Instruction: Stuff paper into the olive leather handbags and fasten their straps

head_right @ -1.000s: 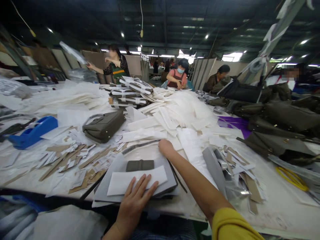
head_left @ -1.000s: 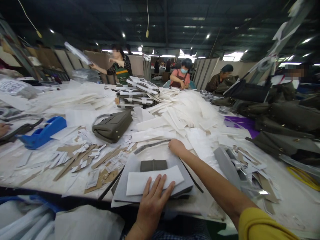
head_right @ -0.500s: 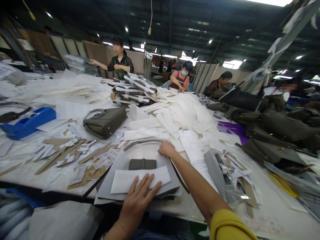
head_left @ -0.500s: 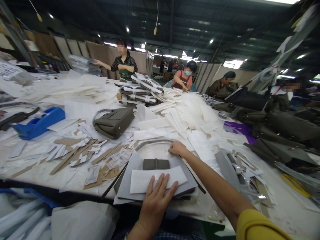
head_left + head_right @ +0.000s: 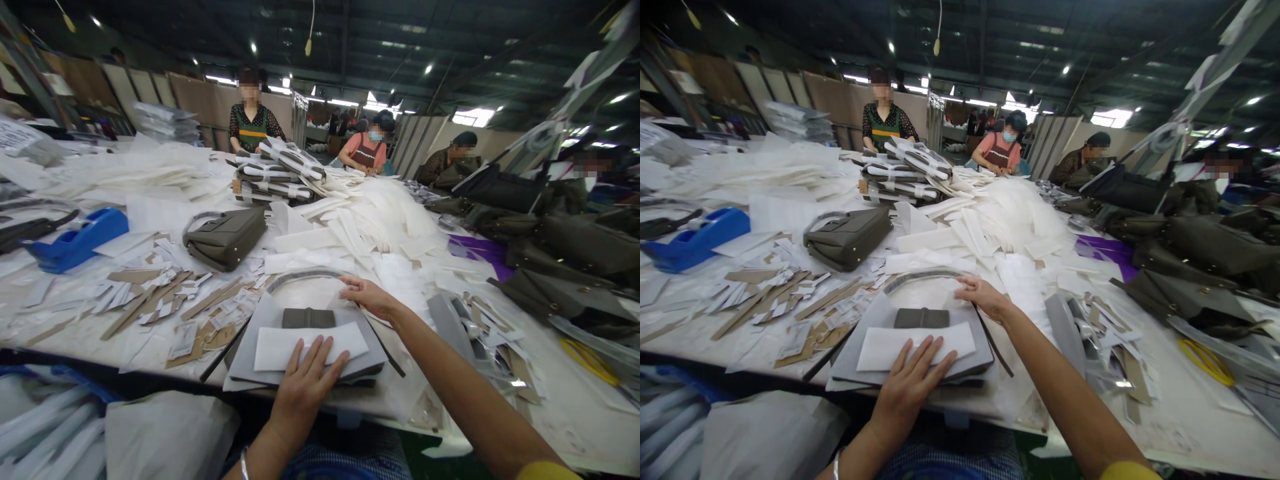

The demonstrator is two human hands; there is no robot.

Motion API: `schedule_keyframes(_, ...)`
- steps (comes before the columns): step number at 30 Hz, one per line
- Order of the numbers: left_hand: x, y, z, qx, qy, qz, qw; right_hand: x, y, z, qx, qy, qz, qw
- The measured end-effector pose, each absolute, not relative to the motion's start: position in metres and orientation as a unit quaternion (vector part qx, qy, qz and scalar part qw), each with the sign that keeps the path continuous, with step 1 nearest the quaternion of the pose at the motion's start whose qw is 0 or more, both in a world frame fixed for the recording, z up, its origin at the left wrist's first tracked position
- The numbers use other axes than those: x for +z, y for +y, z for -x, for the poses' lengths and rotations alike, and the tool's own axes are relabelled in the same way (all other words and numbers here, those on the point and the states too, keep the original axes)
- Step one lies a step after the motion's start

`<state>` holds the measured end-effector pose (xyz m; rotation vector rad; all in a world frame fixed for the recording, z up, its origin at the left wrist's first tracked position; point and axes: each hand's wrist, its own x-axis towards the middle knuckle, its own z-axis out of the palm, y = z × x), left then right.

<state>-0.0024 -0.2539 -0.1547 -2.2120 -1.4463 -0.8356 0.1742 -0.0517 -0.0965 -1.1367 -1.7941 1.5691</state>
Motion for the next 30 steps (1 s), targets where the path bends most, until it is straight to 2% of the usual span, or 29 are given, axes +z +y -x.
schedule_keyframes(3, -0.154, -0.251, 0.006, -0.286, -0.512, 0.792, 0.172, -0.084, -0.066, -0.186, 0.621, -0.651, 0.343, 0.272)
schedule_keyframes(6, -0.156, -0.246, 0.008, -0.272, -0.514, 0.795, 0.172, -0.075, -0.083, -0.198, 0.588, -0.689, 0.326, 0.269)
schedule_keyframes(11, -0.159, -0.243, 0.010, -0.240, -0.519, 0.804, 0.163, -0.077, -0.121, -0.214, 0.392, -0.812, 0.318, 0.293)
schedule_keyframes(16, -0.154, -0.243, 0.008, -0.208, -0.534, 0.806, 0.150, -0.089, -0.157, -0.224, 0.226, -0.903, 0.232, 0.281)
schedule_keyframes(22, -0.146, -0.245, 0.006, -0.212, -0.551, 0.800, 0.107, -0.114, -0.179, -0.231, 0.084, -0.942, 0.156, 0.284)
schedule_keyframes(26, -0.145, -0.246, 0.006, -0.202, -0.550, 0.804, 0.106, -0.121, -0.185, -0.234, 0.060, -0.948, 0.151, 0.274)
schedule_keyframes(30, -0.146, -0.245, 0.006, -0.197, -0.541, 0.808, 0.126, -0.090, -0.193, -0.244, 0.134, -0.958, 0.159, 0.196)
